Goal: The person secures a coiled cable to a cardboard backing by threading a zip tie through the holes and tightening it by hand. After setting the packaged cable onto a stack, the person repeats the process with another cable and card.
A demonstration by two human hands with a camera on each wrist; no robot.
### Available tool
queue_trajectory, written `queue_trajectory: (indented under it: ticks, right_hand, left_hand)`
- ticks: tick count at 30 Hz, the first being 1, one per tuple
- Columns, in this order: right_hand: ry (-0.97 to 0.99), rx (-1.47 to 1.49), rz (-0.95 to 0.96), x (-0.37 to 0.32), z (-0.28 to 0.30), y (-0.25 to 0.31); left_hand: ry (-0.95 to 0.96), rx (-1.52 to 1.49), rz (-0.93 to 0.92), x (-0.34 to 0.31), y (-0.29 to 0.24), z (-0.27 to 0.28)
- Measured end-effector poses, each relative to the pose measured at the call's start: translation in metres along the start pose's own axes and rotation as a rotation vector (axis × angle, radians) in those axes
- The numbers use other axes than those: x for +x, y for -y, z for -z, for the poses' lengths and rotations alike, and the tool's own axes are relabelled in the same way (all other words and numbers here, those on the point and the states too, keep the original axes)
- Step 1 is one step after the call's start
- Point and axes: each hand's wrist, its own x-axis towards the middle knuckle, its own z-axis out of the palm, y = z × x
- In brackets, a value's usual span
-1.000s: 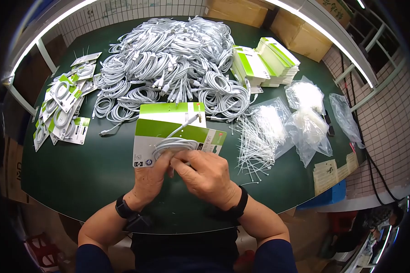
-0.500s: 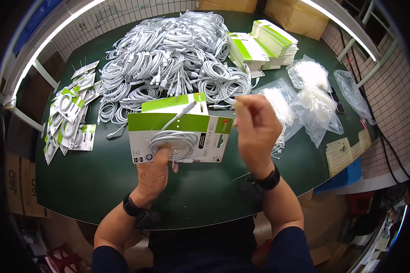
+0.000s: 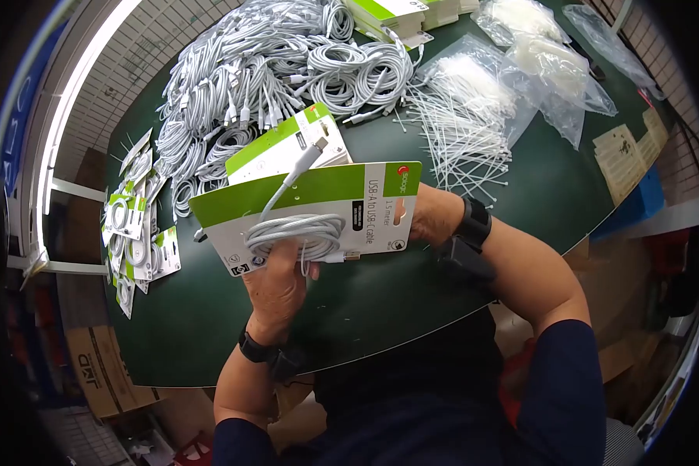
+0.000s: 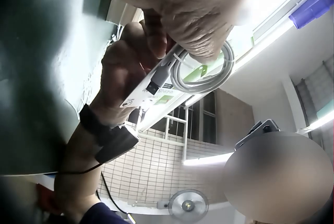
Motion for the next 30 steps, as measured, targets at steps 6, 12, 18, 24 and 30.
queue_trajectory:
  ticks: [6, 12, 18, 24, 30]
  right_hand:
    - [-0.018, -0.471, 0.305, 0.000, -0.007, 0.004]
    - [0.067, -0.516, 0.058, 0.046, -0.038, 0.062]
    - [0.026, -0.684, 0.538, 0.053, -0.039, 0.043]
    - [0.037, -0.891, 0.567, 0.054, -0.037, 0.037]
    - [-0.045, -0.958, 0.444, 0.051, -0.052, 0.056]
  left_hand:
    - [-0.047, 0.016, 0.004, 0.001, -0.002, -0.004]
    - [-0.039, 0.004, 0.061, 0.002, -0.012, -0.010]
    - [-0.032, -0.064, 0.169, 0.006, -0.017, -0.010]
    - [0.063, -0.014, 0.189, 0.004, -0.011, -0.006]
    - [0.034, -0.063, 0.309, 0.002, -0.010, -0.009]
